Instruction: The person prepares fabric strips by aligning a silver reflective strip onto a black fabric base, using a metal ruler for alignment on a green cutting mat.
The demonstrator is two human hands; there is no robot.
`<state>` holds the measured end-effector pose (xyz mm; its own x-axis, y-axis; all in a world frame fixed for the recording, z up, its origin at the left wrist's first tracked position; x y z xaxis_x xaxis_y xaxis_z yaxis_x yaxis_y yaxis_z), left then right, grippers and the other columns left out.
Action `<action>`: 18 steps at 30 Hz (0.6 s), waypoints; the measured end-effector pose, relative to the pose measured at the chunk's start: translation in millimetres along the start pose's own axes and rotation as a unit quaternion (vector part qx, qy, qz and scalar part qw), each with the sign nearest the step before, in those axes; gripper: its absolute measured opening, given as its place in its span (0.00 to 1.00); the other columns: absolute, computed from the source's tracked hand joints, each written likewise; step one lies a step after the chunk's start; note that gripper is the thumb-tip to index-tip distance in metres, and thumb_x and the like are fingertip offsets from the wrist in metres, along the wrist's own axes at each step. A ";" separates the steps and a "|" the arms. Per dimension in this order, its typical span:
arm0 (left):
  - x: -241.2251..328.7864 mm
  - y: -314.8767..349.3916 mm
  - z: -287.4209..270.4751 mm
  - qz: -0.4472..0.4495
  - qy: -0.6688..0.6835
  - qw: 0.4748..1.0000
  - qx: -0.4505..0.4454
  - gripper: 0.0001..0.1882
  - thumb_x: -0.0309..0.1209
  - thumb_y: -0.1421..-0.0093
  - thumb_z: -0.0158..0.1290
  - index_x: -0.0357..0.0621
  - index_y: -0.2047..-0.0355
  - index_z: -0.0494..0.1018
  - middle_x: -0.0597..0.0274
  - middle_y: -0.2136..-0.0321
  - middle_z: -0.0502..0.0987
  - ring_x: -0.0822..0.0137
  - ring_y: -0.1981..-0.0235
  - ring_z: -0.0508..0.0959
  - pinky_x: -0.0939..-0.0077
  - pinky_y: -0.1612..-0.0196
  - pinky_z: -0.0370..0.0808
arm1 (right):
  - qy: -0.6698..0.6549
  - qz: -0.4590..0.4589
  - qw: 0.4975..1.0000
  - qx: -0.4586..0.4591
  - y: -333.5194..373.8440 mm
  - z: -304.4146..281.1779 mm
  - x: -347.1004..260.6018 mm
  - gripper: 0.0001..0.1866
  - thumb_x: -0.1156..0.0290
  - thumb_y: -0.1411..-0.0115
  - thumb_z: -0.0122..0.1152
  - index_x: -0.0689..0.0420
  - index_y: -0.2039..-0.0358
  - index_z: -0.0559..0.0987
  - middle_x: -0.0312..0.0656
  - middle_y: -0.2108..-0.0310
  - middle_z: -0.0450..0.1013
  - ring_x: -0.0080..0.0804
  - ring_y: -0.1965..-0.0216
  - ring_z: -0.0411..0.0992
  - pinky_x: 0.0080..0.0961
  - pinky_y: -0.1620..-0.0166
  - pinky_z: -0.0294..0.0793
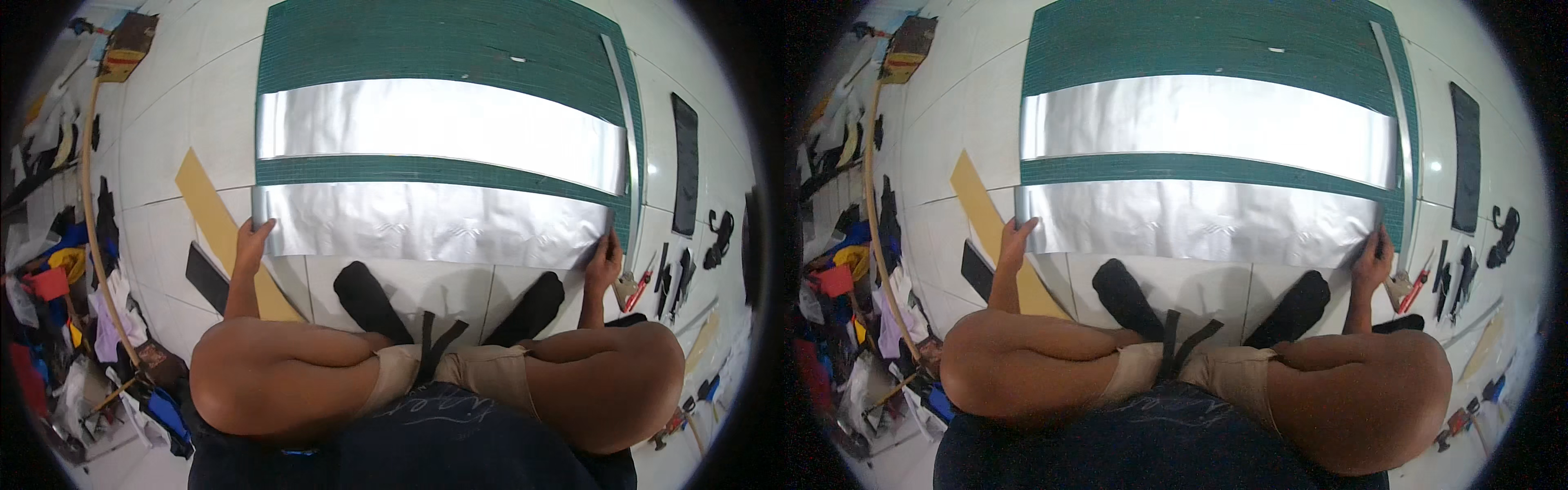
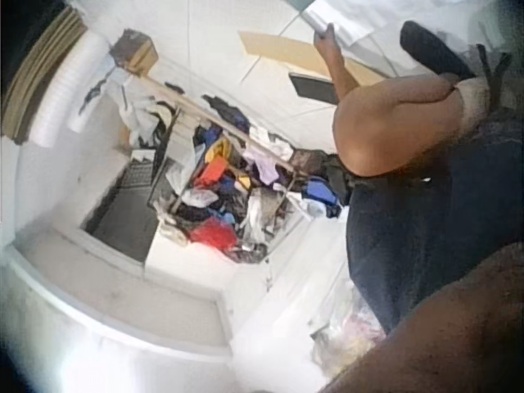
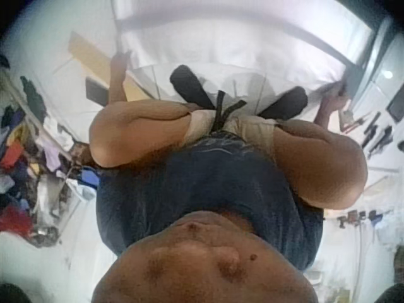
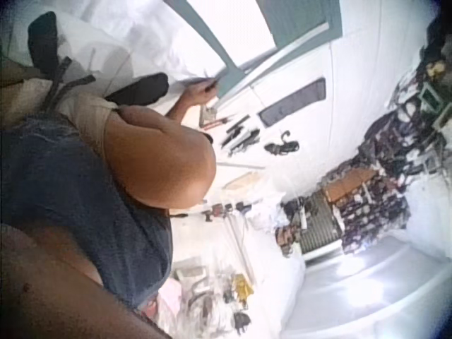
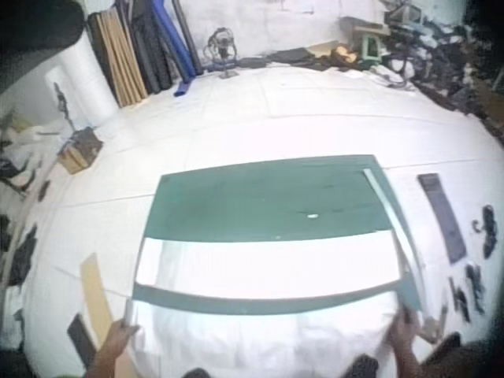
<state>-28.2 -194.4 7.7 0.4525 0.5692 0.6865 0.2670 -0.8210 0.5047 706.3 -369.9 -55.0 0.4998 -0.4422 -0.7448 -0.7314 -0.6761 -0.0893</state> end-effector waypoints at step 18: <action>2.0 -0.5 5.3 -0.021 -0.008 0.999 0.026 0.23 0.42 0.44 0.63 0.31 0.60 0.77 0.61 0.69 0.79 0.71 0.70 0.76 0.75 0.64 0.73 | -0.027 0.019 0.998 -0.044 -12.1 -2.0 13.7 0.20 0.68 0.34 0.55 0.67 0.46 0.72 0.49 0.51 0.74 0.32 0.51 0.73 0.26 0.47 0.70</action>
<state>-22.9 -193.1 6.0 0.4539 0.6031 0.6559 0.3292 -0.7975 0.5055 723.0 -368.9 -62.8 0.4453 -0.4372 -0.7814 -0.7042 -0.7100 -0.0041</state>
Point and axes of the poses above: each hand's wrist, its own y-axis away from the middle knuckle, its own z-axis out of the palm, x = y × z, the point moved 2 cm from there along -y, towards the middle knuckle
